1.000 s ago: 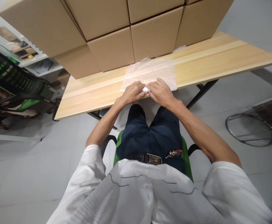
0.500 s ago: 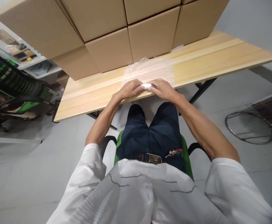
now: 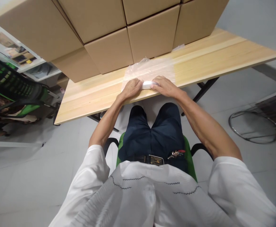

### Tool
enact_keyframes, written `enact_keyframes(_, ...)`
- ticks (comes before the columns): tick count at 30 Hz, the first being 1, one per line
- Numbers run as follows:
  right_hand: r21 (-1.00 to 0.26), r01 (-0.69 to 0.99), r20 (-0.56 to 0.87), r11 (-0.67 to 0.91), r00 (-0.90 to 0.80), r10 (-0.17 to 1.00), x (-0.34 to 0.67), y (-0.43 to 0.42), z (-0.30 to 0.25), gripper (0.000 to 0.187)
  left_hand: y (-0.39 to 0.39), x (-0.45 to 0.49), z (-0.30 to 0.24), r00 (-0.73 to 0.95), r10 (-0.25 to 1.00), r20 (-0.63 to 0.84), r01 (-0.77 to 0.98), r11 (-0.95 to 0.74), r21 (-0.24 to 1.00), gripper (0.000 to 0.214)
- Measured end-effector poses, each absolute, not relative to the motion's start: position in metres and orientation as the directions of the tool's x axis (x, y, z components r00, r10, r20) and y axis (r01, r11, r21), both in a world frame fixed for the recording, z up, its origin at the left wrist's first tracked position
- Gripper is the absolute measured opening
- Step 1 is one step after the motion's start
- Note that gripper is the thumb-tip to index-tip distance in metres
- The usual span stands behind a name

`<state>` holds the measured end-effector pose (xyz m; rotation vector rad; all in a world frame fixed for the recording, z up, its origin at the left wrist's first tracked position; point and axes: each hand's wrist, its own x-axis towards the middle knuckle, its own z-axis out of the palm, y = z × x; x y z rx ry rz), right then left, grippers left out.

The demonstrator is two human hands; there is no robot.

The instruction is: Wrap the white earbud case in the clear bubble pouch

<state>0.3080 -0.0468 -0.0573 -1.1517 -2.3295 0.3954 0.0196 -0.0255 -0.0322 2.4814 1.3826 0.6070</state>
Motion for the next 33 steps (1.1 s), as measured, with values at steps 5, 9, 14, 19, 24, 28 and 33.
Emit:
enact_keyframes(5, -0.467, 0.653, 0.324, 0.597, -0.502, 0.802, 0.308, -0.050, -0.058, 0.053, -0.031, 0.025, -0.031, 0.452, 0.859, 0.242, 0.747, -0.513, 0.423, 0.054)
enact_keyframes(9, -0.463, 0.656, 0.316, 0.595, -0.505, 0.803, 0.308, -0.051, -0.059, 0.057, -0.037, 0.029, -0.030, 0.440, 0.851, 0.287, 0.734, -0.525, 0.430, 0.056)
enact_keyframes(14, -0.468, 0.647, 0.329, 0.602, -0.505, 0.798, 0.310, -0.052, -0.060, 0.069, -0.041, 0.030, -0.034, 0.458, 0.828, 0.323, 0.739, -0.557, 0.380, 0.057)
enact_keyframes(19, -0.468, 0.655, 0.331, 0.593, -0.493, 0.805, 0.311, -0.056, -0.057, 0.068, -0.039, 0.031, -0.035, 0.440, 0.834, 0.333, 0.722, -0.549, 0.420, 0.058)
enact_keyframes(24, -0.486, 0.657, 0.332, 0.577, -0.472, 0.817, 0.309, -0.060, -0.053, 0.066, -0.038, 0.031, -0.035, 0.455, 0.835, 0.309, 0.718, -0.550, 0.427, 0.066)
enact_keyframes(28, -0.486, 0.657, 0.340, 0.576, -0.466, 0.817, 0.307, -0.061, -0.051, 0.073, -0.039, 0.028, -0.035, 0.489, 0.827, 0.277, 0.736, -0.562, 0.377, 0.070)
enact_keyframes(33, -0.475, 0.669, 0.328, 0.571, -0.468, 0.821, 0.308, -0.057, -0.052, 0.069, -0.041, 0.024, -0.032, 0.531, 0.813, 0.239, 0.740, -0.582, 0.336, 0.060)
